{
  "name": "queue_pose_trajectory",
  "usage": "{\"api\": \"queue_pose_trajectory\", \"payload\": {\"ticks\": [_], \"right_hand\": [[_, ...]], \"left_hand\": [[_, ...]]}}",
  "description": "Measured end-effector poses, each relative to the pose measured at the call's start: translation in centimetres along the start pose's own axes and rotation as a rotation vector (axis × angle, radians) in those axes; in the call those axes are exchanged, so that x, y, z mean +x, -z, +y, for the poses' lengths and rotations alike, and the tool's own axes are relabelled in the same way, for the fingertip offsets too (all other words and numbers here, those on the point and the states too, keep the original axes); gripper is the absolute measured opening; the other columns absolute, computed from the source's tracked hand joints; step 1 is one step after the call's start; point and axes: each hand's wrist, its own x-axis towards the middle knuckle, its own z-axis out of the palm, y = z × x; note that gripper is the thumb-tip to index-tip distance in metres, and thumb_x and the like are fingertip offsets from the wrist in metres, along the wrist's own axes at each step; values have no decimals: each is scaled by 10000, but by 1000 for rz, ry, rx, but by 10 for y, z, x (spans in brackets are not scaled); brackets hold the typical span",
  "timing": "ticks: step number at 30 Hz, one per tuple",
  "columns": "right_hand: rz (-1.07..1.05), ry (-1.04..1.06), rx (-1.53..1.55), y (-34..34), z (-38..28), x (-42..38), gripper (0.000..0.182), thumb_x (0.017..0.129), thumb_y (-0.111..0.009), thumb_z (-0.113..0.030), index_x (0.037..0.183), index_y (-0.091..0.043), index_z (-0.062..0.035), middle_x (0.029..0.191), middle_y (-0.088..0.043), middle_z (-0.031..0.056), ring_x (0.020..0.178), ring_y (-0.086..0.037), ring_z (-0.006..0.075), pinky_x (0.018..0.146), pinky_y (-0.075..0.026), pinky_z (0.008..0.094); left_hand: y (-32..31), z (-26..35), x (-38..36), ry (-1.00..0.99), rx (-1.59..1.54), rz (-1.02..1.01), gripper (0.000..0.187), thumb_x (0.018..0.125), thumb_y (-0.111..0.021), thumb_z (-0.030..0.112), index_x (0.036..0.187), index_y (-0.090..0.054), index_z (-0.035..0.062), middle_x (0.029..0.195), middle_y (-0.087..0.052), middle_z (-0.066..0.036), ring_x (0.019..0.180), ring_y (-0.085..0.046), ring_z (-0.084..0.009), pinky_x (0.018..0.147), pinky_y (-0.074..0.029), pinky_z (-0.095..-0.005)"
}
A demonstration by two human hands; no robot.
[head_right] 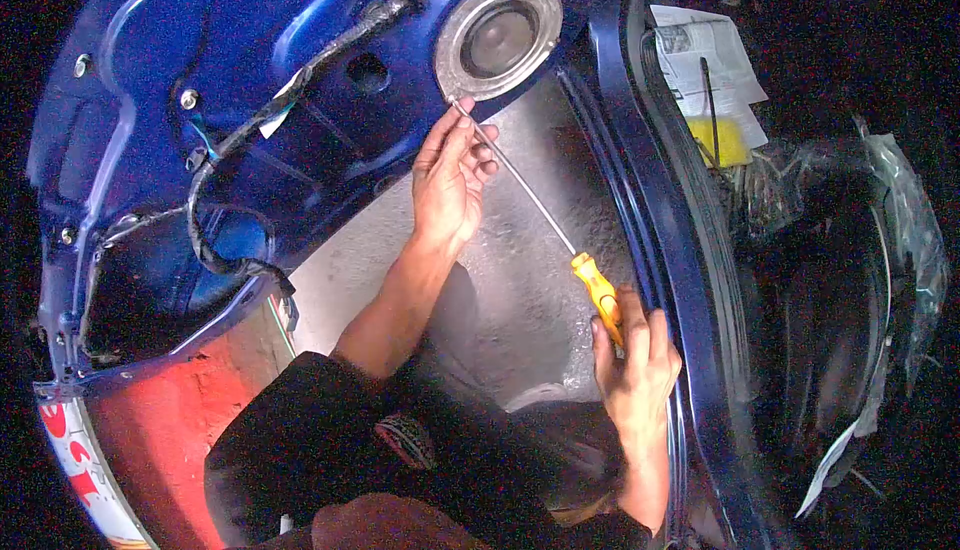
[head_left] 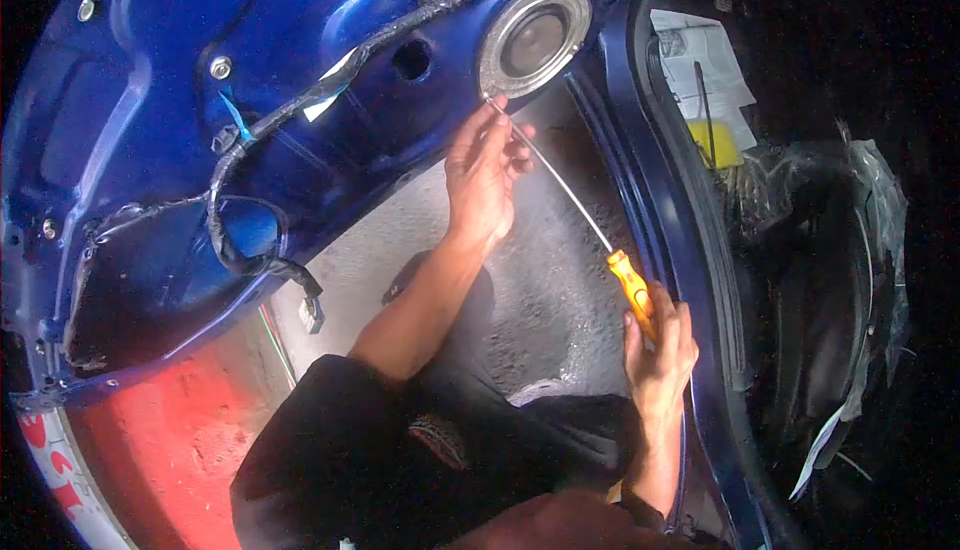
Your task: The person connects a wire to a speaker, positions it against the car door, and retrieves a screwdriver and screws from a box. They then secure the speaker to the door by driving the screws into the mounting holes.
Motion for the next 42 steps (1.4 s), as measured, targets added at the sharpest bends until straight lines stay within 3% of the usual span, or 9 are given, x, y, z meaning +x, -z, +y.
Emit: {"api": "queue_pose_trajectory", "payload": {"ticks": [7,11,16,17,23,30,36,39,42], "right_hand": [[119,138,-206,-2,-2,0,471,750,-812,-71,1189,-645,-69,837,-573,127,607,-592,295,464,-457,375],[-394,-390,394,6,-14,17,236,937,-595,-334,894,-686,-120,714,-639,96,633,-650,285,531,-538,401],[238,153,-85,2,-10,10,199,788,-626,-201,894,-577,-39,658,-530,59,496,-560,214,371,-440,361],[237,127,-69,5,-15,13,233,794,-645,-231,893,-579,-31,660,-552,76,509,-581,236,386,-447,384],[-44,-363,650,6,-8,25,463,785,-718,-399,919,-572,19,684,-604,177,639,-646,356,512,-480,479],[195,202,-119,15,-6,4,261,936,-534,-220,977,-571,35,778,-637,201,677,-632,413,571,-505,498],[-82,-305,828,15,-4,23,265,902,-576,-252,1008,-579,-9,675,-523,112,568,-598,287,450,-486,413],[52,86,133,35,-5,11,297,901,-594,-279,1036,-580,-15,697,-552,116,579,-607,267,436,-477,386],[146,243,29,19,4,10,326,907,-599,-303,1063,-567,-18,701,-557,112,567,-604,278,443,-476,393]], "left_hand": [[-3,5,0,7,-37,4,319,972,-609,142,1273,-572,44,887,-653,-60,729,-608,-85,599,-500,-222],[50,15,7,125,-88,-290,337,987,-533,139,1309,-537,40,1116,-631,-64,956,-593,-111,786,-492,-237],[82,5,83,156,276,-219,375,1026,-411,130,1368,-447,-18,1340,-547,-110,1203,-538,-171,987,-468,-307],[132,-2,118,39,426,-639,336,1056,-389,200,1301,-486,-9,1101,-624,-73,970,-613,-136,802,-522,-246],[80,-28,81,125,174,-428,327,1059,-394,219,1278,-495,-2,1045,-620,-59,899,-607,-126,743,-514,-238],[79,-32,88,164,67,-420,320,1061,-401,240,1251,-507,6,979,-616,-43,816,-599,-114,673,-503,-229],[102,-18,113,235,-71,-472,316,1064,-406,259,1229,-517,13,922,-612,-29,745,-592,-104,613,-495,-221],[125,-10,135,491,-269,-763,316,1051,-456,304,1179,-537,27,859,-612,-10,617,-554,-69,479,-437,-215],[85,-4,90,74,151,-240,314,1031,-507,306,1128,-563,13,940,-622,-14,702,-558,-51,610,-465,-196]]}}
